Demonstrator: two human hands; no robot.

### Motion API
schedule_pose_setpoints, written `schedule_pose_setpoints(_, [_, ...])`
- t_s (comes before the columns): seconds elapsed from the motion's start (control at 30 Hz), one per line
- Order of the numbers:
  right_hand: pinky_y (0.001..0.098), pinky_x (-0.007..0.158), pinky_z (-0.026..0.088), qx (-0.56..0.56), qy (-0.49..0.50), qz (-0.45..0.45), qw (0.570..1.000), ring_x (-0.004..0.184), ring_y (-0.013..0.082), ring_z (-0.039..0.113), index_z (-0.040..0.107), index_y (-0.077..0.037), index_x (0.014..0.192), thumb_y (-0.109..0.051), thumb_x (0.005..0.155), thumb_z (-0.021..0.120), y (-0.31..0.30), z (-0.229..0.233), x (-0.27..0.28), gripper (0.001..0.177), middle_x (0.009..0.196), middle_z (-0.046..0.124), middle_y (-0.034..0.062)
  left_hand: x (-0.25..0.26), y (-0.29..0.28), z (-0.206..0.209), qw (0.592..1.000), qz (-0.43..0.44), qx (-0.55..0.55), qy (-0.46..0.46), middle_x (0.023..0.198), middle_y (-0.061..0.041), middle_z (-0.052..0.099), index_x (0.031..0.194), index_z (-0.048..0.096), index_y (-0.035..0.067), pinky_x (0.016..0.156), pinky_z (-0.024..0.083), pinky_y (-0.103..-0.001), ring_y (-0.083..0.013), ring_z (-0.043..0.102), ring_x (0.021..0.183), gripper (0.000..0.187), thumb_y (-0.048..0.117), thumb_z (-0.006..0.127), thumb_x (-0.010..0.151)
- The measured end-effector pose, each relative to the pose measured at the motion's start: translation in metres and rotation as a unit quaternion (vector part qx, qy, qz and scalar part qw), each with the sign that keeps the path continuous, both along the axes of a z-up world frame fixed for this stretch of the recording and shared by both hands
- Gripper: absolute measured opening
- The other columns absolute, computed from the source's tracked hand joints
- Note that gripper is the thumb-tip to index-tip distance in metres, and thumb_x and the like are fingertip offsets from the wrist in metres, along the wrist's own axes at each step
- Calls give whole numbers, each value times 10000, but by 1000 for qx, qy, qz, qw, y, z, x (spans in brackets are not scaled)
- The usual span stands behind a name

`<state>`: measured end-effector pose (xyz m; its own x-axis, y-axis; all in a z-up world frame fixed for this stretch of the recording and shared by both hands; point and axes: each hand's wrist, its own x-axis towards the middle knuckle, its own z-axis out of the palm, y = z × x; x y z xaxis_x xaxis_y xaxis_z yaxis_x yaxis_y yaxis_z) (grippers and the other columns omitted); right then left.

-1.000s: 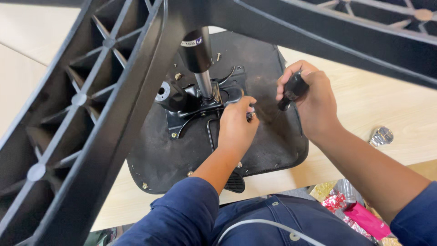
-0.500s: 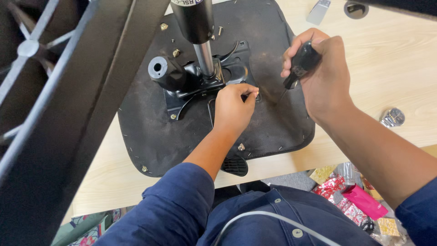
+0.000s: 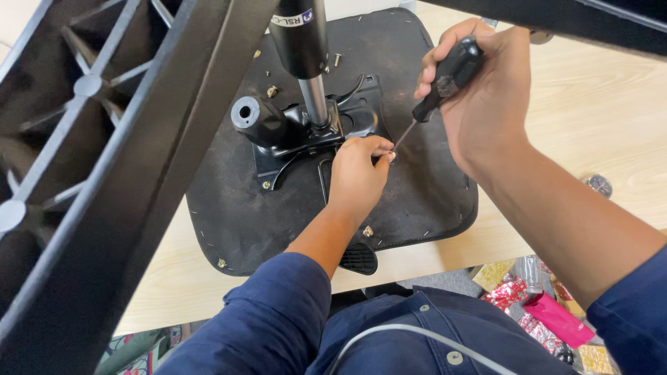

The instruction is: The person uses a screwdriver to tighten screws on the underside of an office chair base, securing the central column to the seat. The chair is upside down on a wooden table while the person works.

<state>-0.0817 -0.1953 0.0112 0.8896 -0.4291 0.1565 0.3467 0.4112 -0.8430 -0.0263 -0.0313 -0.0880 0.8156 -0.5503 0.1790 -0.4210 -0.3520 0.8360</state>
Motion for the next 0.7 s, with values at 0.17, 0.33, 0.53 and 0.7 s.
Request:
schedule_pose_setpoints(0.17, [403,872,468,6,14,14,1000,866,242,514,532,-29,988,-328,1036,393,4,-8,8,334,912,540,140,0,1,1,1000,-2,5,-6,855,-54,761,942,761,63,838,525,-365,-230,696,901,120,61,754,823])
schedule_pose_setpoints(0.33, [391,809,452,-20,29,42,998,799,247,501,514,-36,892,-328,996,343,5,-8,12,353,802,520,141,1,2,-1,1000,1,0,-6,873,-75,749,955,764,63,819,541,-363,-236,702,889,126,55,750,830])
schedule_pose_setpoints(0.53, [388,778,445,-46,39,49,997,757,242,494,518,-41,877,-325,987,351,5,-5,19,347,774,526,138,2,0,-2,1000,8,2,7,909,-90,741,986,757,57,828,556,-350,-229,720,879,156,56,743,831])
schedule_pose_setpoints(0.7, [386,876,480,-7,18,21,1000,912,213,557,560,-39,1023,-282,1016,470,10,-4,21,259,954,561,108,3,0,0,1000,-3,1,-7,895,-76,761,993,762,48,847,538,-364,-245,694,930,165,56,743,830])
